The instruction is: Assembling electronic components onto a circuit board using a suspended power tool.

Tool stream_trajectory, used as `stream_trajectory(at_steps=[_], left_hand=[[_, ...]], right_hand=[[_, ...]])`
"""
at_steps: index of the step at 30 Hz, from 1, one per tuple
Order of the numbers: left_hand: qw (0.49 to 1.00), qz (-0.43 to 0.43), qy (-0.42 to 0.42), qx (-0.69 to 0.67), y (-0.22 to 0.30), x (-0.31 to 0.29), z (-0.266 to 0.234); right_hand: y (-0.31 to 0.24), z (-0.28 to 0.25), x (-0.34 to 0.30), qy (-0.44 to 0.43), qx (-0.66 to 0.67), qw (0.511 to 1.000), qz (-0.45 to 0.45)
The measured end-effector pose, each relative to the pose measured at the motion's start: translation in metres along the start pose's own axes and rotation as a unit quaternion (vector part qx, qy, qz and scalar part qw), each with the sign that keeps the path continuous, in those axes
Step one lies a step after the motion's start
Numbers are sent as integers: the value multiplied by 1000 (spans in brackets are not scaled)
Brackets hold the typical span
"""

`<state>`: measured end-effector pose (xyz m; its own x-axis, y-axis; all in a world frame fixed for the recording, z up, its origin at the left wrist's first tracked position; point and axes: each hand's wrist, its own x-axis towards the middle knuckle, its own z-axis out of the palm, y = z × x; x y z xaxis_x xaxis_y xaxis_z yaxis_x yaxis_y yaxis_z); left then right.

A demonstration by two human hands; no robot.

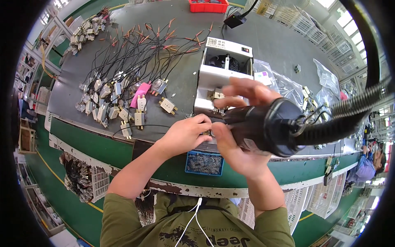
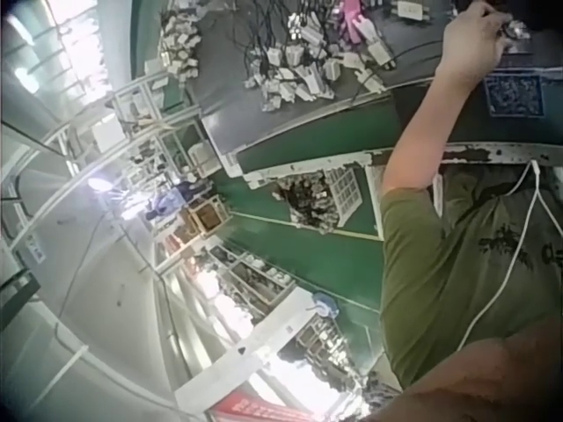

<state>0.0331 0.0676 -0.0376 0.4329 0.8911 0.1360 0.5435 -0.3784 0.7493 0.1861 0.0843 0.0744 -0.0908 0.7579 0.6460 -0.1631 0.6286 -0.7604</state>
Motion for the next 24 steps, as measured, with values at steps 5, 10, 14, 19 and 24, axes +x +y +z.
stream_trajectory(at_steps=[5, 10, 14, 19, 24], left_hand=[[999, -9, -13, 32, 1, -2, -1], [999, 2, -19, 43, 0, -1, -2], [998, 2, -23, 51, -3, 0, -1], [998, 9, -24, 57, -6, 1, 0], [999, 10, -19, 50, -5, 0, -1]], right_hand=[[18, -13, -15, -27, 58, 998, 30], [34, -14, -23, 12, 52, 996, 66], [38, -15, -22, -27, 29, 999, 38], [40, -16, -22, -57, 26, 997, 34], [40, -16, -22, -57, 41, 997, 25]])
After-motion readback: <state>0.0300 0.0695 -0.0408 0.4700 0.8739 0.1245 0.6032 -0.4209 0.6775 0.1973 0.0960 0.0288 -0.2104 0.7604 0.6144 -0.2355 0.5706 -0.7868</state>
